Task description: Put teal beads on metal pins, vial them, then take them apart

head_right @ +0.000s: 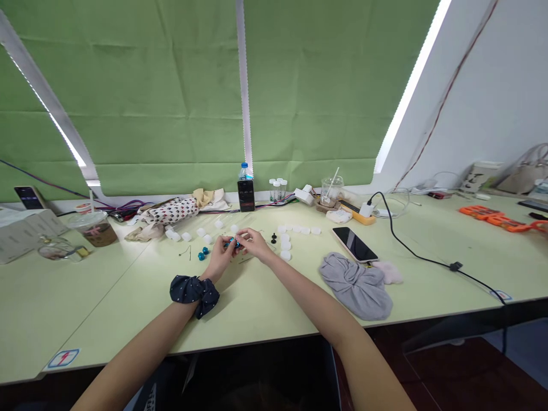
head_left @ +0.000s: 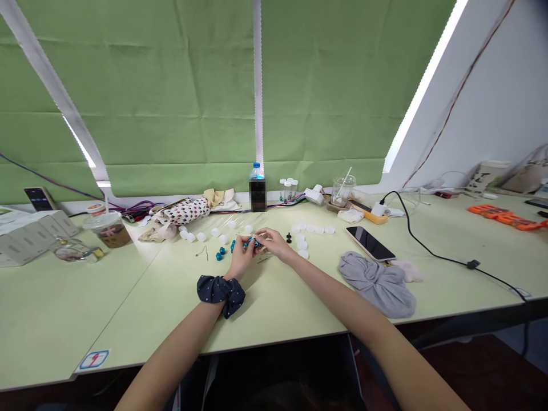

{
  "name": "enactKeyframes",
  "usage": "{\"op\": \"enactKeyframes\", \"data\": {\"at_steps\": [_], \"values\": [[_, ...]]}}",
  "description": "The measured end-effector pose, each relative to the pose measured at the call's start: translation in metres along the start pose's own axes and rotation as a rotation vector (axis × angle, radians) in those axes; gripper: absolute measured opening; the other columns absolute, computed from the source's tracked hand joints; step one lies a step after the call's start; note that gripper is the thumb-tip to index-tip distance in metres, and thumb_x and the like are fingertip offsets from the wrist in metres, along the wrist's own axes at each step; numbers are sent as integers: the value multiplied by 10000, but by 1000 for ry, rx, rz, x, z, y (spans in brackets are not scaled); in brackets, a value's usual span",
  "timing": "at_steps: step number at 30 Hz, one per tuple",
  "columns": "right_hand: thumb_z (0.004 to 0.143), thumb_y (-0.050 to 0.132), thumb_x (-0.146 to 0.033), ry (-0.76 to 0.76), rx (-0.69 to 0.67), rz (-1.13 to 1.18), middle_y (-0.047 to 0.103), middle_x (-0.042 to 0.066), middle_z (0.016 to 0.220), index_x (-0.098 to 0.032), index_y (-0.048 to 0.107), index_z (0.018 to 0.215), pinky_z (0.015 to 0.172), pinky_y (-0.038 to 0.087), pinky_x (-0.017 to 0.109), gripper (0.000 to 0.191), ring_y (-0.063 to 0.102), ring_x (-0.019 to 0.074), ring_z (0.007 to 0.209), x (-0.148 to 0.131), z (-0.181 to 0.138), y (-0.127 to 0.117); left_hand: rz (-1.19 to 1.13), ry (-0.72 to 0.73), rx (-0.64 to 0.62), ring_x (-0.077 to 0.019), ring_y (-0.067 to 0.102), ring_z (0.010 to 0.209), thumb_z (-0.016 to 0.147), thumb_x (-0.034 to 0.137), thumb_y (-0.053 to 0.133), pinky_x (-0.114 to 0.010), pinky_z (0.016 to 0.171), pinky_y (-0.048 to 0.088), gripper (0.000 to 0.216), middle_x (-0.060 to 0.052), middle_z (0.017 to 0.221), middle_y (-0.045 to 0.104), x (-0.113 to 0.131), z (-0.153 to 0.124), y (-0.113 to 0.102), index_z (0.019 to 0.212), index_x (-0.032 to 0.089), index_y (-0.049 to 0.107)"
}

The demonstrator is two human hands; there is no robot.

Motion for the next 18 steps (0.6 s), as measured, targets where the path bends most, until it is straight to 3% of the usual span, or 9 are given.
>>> {"op": "enactKeyframes", "data": {"at_steps": [3,7,9,12,14,18], "values": [[736,637,-433,-6,3,-48,581,12,711,-158,577,871,475,465,231,311,554,103,532,-1,0,0,-14,-6,-18,-76,512,515,761,458,611,-211,483,389,358,41,677,509,-2,0,3,868,187,403],[652,729,-345,-132,-46,-46,593,7,799,-180,575,961,595,485,216,382,580,112,706,-13,-3,3,-42,-12,-23,-72,516,525,766,450,608,-212,499,401,351,39,695,510,-3,0,3,861,187,396],[655,726,-377,-96,-3,-46,596,12,815,-185,574,968,576,488,215,398,582,115,704,-9,-2,1,-37,-8,-19,-70,514,521,771,444,605,-210,496,398,343,39,691,510,-3,0,2,859,186,397],[744,607,-506,41,53,-53,558,-3,642,-158,578,832,439,440,215,360,530,102,512,4,0,-3,-17,-4,-6,-74,518,518,777,432,602,-209,487,395,329,40,681,513,-2,1,0,863,186,400],[746,602,-509,50,28,-33,539,-11,591,-150,571,777,421,428,215,361,509,95,469,6,2,-2,-2,-1,4,-77,523,518,780,424,599,-209,482,396,318,37,677,518,-2,1,-1,863,185,405],[668,719,-361,-15,-22,32,606,13,775,-166,581,909,513,485,211,339,579,104,617,0,2,1,6,1,21,-76,522,510,778,421,599,-207,477,395,309,33,672,523,0,1,-2,859,180,422]]}}
Point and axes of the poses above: each hand's wrist, its own z-axis towards the middle knuckle, its own y-axis out of the palm, x = y × z, the point moved 7 cm from there along z, towards the middle knuckle
